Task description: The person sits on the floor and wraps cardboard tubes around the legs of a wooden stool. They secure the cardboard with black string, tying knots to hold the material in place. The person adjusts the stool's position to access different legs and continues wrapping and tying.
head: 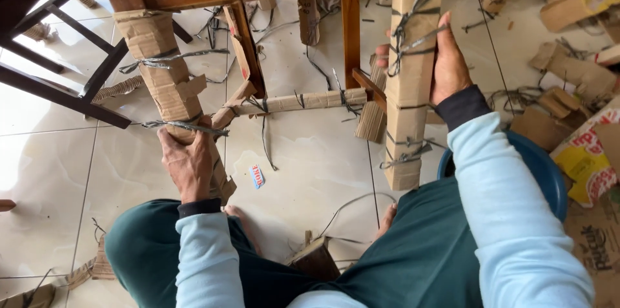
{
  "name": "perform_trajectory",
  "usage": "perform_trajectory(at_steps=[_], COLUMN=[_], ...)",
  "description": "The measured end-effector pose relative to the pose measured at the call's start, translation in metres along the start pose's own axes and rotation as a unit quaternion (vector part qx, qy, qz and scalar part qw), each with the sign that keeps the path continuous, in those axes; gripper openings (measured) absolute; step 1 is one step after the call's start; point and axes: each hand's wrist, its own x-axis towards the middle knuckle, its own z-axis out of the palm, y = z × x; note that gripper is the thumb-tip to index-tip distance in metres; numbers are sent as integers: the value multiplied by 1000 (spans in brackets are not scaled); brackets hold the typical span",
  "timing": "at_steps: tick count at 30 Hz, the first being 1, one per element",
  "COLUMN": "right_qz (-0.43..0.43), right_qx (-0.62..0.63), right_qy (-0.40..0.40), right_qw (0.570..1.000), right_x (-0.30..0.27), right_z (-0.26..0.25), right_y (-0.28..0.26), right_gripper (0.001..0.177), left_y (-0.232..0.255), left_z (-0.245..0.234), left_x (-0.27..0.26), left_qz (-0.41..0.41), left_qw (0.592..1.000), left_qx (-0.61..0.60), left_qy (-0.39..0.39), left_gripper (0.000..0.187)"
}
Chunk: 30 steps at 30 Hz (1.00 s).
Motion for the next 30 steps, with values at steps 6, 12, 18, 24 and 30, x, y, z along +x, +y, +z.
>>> perform_trajectory(at_steps=[6, 12, 18, 24, 30], right_qz=[-29, -38, -56, -57, -59], right_qx=[-38, -4, -33, -34, -65], right_qy=[46, 156, 156, 59, 88], right_qw=[998, 987, 986, 996, 992], right_x=[8, 14, -6, -37, -63], right_z=[7, -4, -11, -46, -51], right_y=[5, 25, 16, 14, 8], right_gripper=[82, 78, 81, 77, 79], left_y=[-34, -48, -37, -10, -20], left_z=[23, 39, 41, 23, 27], left_x=[19, 23, 0, -33, -43], left_qz=[118, 34, 18, 71, 76], left_qw=[989, 990, 992, 992, 993], left_qx=[-48, -35, -51, -70, -56], left_qy=[78, 129, 115, 81, 68], left_gripper=[50, 66, 64, 44, 42])
